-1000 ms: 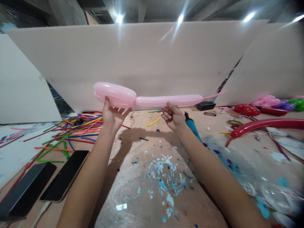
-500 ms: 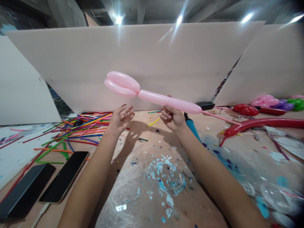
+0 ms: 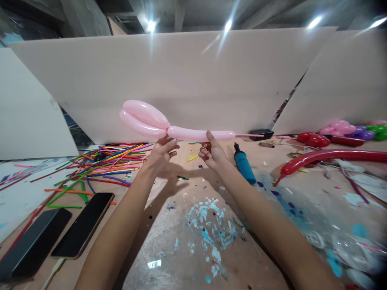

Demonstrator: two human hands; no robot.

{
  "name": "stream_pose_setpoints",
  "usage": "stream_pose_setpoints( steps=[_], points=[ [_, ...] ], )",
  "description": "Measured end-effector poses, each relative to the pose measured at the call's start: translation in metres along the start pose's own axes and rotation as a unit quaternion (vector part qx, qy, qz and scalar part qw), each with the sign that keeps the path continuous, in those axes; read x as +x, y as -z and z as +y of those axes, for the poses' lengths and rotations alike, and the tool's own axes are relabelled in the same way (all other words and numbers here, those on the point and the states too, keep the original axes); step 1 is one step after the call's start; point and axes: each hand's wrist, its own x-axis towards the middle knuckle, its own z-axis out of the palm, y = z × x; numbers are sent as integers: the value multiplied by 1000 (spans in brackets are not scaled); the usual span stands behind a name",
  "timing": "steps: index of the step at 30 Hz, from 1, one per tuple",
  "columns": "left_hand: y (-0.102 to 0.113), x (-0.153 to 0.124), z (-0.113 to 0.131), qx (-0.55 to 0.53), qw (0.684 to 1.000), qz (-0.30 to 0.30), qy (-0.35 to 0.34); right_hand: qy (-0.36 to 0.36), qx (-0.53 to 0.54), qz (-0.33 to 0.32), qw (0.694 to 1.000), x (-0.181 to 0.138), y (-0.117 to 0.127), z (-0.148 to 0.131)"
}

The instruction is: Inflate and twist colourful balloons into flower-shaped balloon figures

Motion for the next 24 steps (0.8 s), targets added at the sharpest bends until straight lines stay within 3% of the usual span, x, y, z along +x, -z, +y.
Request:
stream_pose_setpoints(
  steps=[6, 11, 16, 20, 24],
  points=[
    [-1, 1, -7, -4, 1000, 27, -7, -22, -20, -18, 999, -1, 1, 3],
    [-7, -4, -11, -15, 1000, 5, -4, -61, -62, -90, 992, -6, 1, 5],
    [-12, -2, -13, -49, 995, 30, -79, -82, -78, -138, 984, -6, 5, 4],
    [-10, 0, -13, -32, 991, 64, -110, -75, -49, -130, 987, -4, 6, 3],
    [-10, -2, -15, 8, 994, 10, -106, -76, -20, -110, 991, -4, 4, 3]
  ],
)
